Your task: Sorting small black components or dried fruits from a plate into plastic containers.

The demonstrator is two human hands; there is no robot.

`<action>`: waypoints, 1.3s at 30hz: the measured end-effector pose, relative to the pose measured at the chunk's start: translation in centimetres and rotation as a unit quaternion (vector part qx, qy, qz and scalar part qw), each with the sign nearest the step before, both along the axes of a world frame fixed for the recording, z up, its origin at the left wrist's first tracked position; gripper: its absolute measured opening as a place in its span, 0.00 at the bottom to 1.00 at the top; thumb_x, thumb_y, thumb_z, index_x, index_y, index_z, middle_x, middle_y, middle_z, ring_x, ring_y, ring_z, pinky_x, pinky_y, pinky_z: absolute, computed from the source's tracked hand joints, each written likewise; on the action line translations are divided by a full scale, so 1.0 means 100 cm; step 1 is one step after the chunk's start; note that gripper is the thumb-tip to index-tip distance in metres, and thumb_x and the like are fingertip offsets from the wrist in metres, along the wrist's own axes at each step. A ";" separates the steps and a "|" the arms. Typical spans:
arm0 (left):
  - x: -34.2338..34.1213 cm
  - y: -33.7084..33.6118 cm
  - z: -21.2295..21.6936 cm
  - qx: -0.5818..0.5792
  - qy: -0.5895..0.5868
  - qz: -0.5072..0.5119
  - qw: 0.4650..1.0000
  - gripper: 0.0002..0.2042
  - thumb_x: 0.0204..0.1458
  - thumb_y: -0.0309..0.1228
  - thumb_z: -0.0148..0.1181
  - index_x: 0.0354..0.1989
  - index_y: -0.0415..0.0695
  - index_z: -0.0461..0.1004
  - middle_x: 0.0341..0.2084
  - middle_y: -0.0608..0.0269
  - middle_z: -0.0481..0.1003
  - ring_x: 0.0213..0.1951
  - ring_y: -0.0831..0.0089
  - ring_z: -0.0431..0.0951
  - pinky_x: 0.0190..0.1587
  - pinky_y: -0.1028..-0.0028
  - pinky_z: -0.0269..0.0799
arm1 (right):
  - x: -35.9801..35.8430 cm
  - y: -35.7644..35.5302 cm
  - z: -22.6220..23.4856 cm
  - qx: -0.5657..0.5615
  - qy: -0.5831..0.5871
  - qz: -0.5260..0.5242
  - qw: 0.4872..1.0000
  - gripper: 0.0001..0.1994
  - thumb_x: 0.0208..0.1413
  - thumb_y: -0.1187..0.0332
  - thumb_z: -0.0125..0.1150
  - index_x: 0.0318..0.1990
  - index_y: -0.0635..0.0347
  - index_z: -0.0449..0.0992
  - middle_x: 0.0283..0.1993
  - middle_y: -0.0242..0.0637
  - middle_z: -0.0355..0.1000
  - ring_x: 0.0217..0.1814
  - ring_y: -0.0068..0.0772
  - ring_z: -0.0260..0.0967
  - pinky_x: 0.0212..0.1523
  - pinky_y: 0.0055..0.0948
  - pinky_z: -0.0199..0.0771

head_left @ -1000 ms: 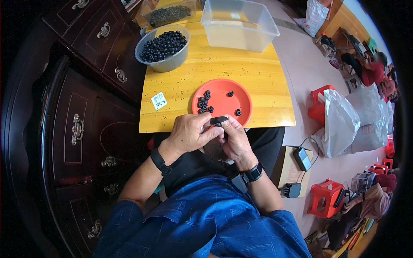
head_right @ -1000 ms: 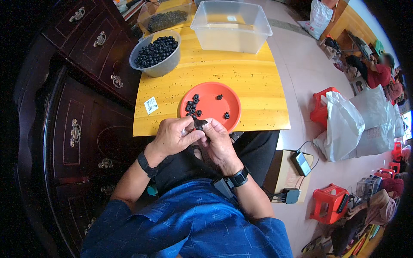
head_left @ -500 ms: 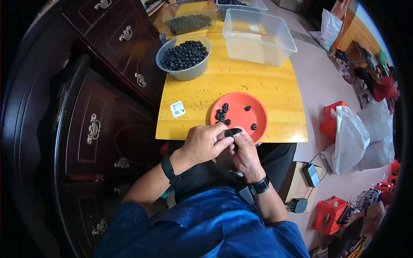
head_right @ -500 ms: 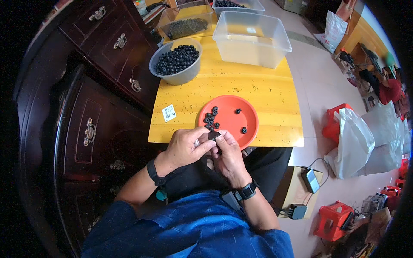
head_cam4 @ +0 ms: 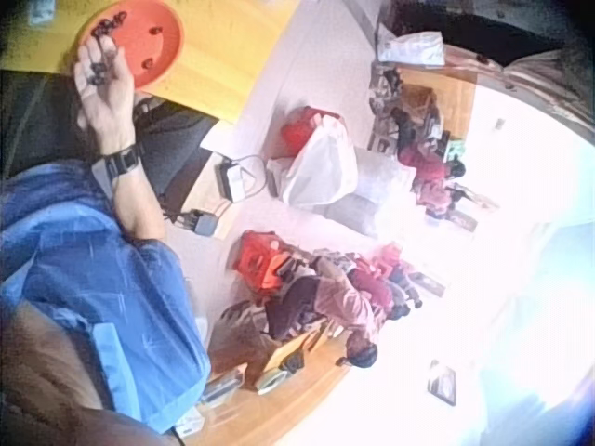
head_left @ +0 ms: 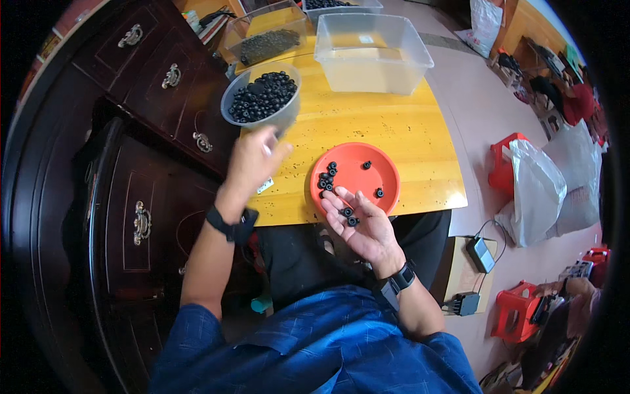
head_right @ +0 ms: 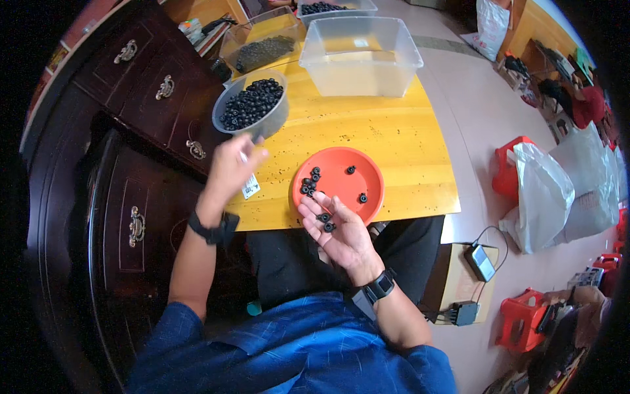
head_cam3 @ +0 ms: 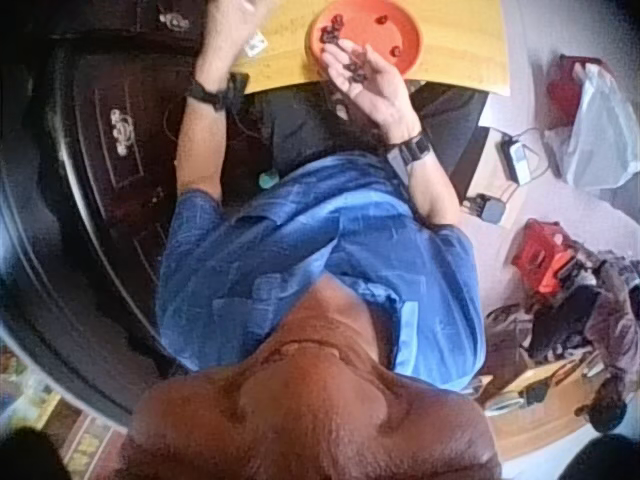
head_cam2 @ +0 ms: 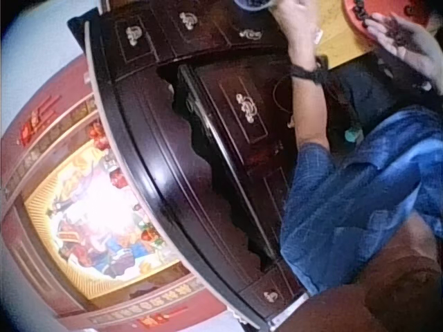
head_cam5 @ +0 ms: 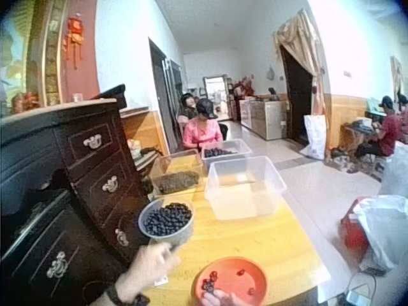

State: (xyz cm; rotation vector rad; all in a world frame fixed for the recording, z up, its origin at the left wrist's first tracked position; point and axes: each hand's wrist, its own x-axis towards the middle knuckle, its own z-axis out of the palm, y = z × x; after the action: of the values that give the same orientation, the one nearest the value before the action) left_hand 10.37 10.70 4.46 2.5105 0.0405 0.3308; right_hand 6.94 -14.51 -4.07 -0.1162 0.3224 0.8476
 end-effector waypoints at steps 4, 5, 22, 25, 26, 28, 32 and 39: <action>-0.056 -0.071 -0.023 -0.102 0.057 -0.099 0.988 0.14 0.50 0.32 0.67 0.44 0.42 0.79 0.20 0.60 0.76 0.24 0.74 0.77 0.28 0.71 0.71 | -0.002 0.003 -0.002 -0.076 -0.003 0.012 0.997 0.18 0.68 0.58 0.50 0.53 0.62 0.72 0.59 0.44 0.69 0.57 0.40 0.70 0.58 0.40 0.72; -0.064 -0.080 -0.027 -0.077 0.059 -0.114 0.989 0.15 0.49 0.32 0.68 0.45 0.44 0.79 0.21 0.59 0.76 0.24 0.70 0.78 0.28 0.69 0.72 | -0.004 0.006 -0.006 -0.104 -0.001 -0.011 0.994 0.17 0.67 0.58 0.50 0.53 0.61 0.74 0.56 0.40 0.71 0.53 0.38 0.70 0.57 0.38 0.72; -0.078 -0.101 -0.045 -0.101 -0.005 -0.075 0.992 0.08 0.47 0.24 0.67 0.36 0.41 0.78 0.17 0.59 0.75 0.19 0.72 0.76 0.23 0.73 0.70 | -0.012 -0.004 -0.012 -0.172 -0.180 0.020 0.968 0.06 0.66 0.67 0.53 0.45 0.56 0.74 0.41 0.27 0.75 0.38 0.18 0.70 0.37 0.19 0.73; -0.081 -0.106 -0.043 -0.115 -0.046 -0.079 0.989 0.11 0.46 0.22 0.68 0.39 0.41 0.80 0.20 0.59 0.77 0.20 0.74 0.78 0.24 0.75 0.70 | -0.013 -0.003 -0.009 -0.192 -0.207 -0.027 0.959 0.05 0.65 0.66 0.56 0.44 0.54 0.75 0.38 0.24 0.74 0.35 0.16 0.69 0.32 0.15 0.70; -0.081 -0.107 -0.044 -0.115 -0.045 -0.080 0.989 0.11 0.46 0.22 0.68 0.39 0.41 0.80 0.20 0.59 0.77 0.20 0.74 0.78 0.24 0.75 0.70 | -0.013 -0.003 -0.011 -0.192 -0.206 -0.028 0.959 0.05 0.65 0.66 0.56 0.44 0.54 0.75 0.38 0.24 0.74 0.35 0.16 0.69 0.32 0.15 0.70; -0.081 -0.109 -0.050 -0.112 -0.155 -0.101 0.976 0.15 0.44 0.19 0.69 0.42 0.43 0.80 0.22 0.59 0.78 0.22 0.74 0.79 0.25 0.76 0.71 | -0.013 -0.004 -0.017 -0.120 -0.207 -0.039 0.970 0.05 0.65 0.65 0.56 0.43 0.53 0.75 0.37 0.23 0.73 0.35 0.15 0.68 0.32 0.15 0.70; -0.082 -0.109 -0.055 -0.122 -0.184 -0.102 0.970 0.15 0.43 0.19 0.70 0.41 0.43 0.80 0.24 0.57 0.79 0.24 0.73 0.80 0.27 0.75 0.72 | -0.016 -0.002 -0.004 -0.128 -0.145 -0.041 0.980 0.05 0.65 0.64 0.56 0.40 0.51 0.74 0.36 0.23 0.73 0.33 0.15 0.68 0.31 0.16 0.70; -0.086 -0.104 -0.033 -0.266 -0.065 -0.102 0.956 0.10 0.49 0.20 0.68 0.41 0.37 0.78 0.24 0.69 0.75 0.25 0.87 0.70 0.27 0.83 0.65 | -0.015 -0.003 -0.001 -0.123 -0.207 -0.063 0.969 0.07 0.66 0.62 0.54 0.39 0.54 0.73 0.35 0.25 0.72 0.33 0.16 0.70 0.30 0.15 0.71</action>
State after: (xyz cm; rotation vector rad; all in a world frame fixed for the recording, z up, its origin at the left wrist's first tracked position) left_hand 1.81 0.33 1.13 1.9342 -0.1614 0.3444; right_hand 5.39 -14.82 -4.17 -0.4915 0.0388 0.6350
